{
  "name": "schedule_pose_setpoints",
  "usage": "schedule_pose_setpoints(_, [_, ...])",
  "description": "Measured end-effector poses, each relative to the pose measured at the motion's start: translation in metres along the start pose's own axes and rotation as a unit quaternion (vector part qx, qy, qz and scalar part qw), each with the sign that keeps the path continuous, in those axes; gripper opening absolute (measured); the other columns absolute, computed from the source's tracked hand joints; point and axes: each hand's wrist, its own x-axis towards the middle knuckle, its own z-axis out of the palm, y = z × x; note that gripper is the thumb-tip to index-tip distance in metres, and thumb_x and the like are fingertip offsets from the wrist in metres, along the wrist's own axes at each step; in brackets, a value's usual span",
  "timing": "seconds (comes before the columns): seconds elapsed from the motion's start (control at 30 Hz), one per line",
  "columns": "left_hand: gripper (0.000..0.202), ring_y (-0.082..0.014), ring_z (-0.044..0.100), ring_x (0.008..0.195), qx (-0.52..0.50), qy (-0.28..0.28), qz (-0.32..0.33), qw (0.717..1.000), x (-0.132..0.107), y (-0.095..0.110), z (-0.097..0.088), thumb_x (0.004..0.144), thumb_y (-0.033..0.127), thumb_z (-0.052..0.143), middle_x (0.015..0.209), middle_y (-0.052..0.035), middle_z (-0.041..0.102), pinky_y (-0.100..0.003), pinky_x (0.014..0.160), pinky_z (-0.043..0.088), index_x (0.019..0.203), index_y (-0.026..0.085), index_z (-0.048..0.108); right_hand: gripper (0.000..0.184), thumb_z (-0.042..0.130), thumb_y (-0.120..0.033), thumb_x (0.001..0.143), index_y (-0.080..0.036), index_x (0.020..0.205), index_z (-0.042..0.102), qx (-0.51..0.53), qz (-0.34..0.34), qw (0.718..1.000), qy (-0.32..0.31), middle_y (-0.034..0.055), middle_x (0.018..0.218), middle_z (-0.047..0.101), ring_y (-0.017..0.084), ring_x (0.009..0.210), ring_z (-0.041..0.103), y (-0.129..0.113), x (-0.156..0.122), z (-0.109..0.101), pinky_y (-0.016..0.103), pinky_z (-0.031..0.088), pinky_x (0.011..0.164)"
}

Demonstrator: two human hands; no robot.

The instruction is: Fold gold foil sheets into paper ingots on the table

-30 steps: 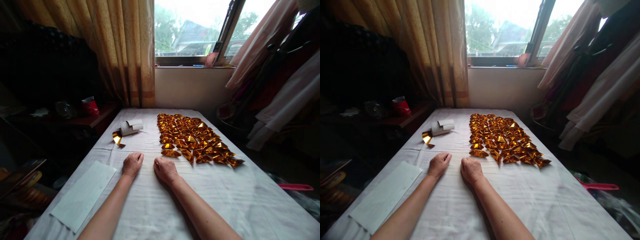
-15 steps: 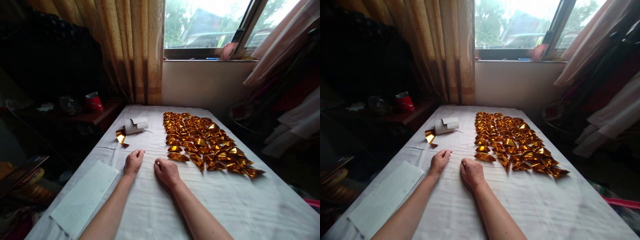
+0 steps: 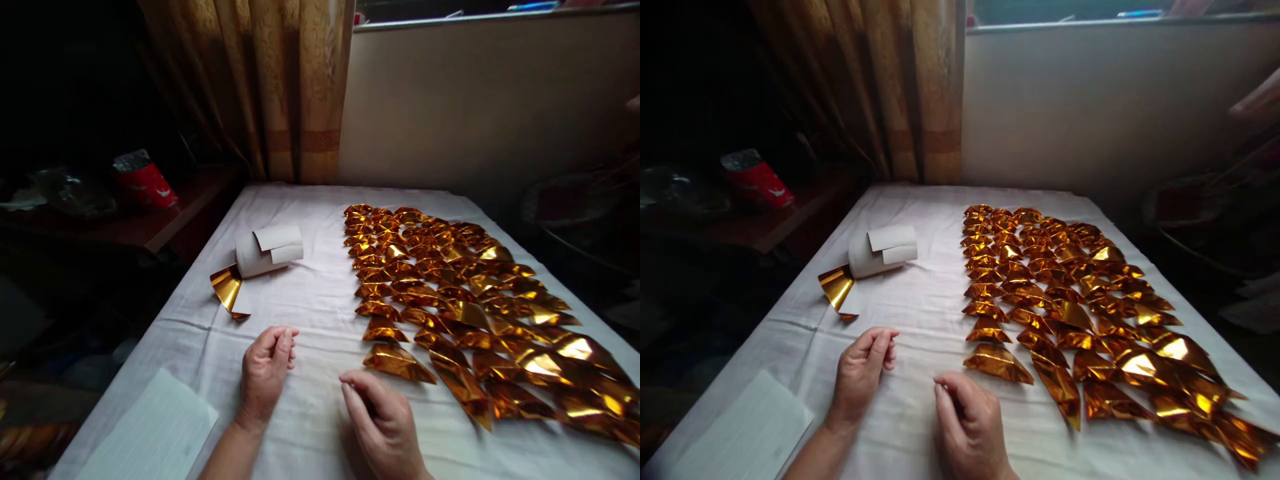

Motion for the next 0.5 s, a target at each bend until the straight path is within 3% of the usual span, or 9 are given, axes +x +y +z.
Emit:
schedule_pose_setpoints(0.17, [0.043,-0.0119,0.057,0.047,-0.028,0.028,-0.029,0.999,-0.002,0.000,-0.001,0.078,0.061,0.061,0.055,-0.0007,0.059,-0.019,0.039,0.048,0.077,0.019,0.073,0.015,0.058,-0.015,0.086,-0.024,0.093,0.067,0.004,-0.011,0.999,-0.044,0.0018,0.069,0.072,0.015,0.056,0.069,0.005,-0.003,-0.004,0.019,0.054,0.054])
schedule_pose_setpoints(0.5, [0.051,-0.0099,0.056,0.049,-0.065,0.042,0.025,0.997,0.009,-0.006,0.002,0.076,0.064,0.060,0.058,0.0006,0.058,-0.020,0.043,0.050,0.081,0.014,0.070,0.015,0.054,-0.020,0.089,-0.020,0.085,0.068,-0.032,-0.055,0.998,-0.010,0.0019,0.069,0.072,0.012,0.059,0.068,-0.002,-0.003,0.009,0.018,0.051,0.059])
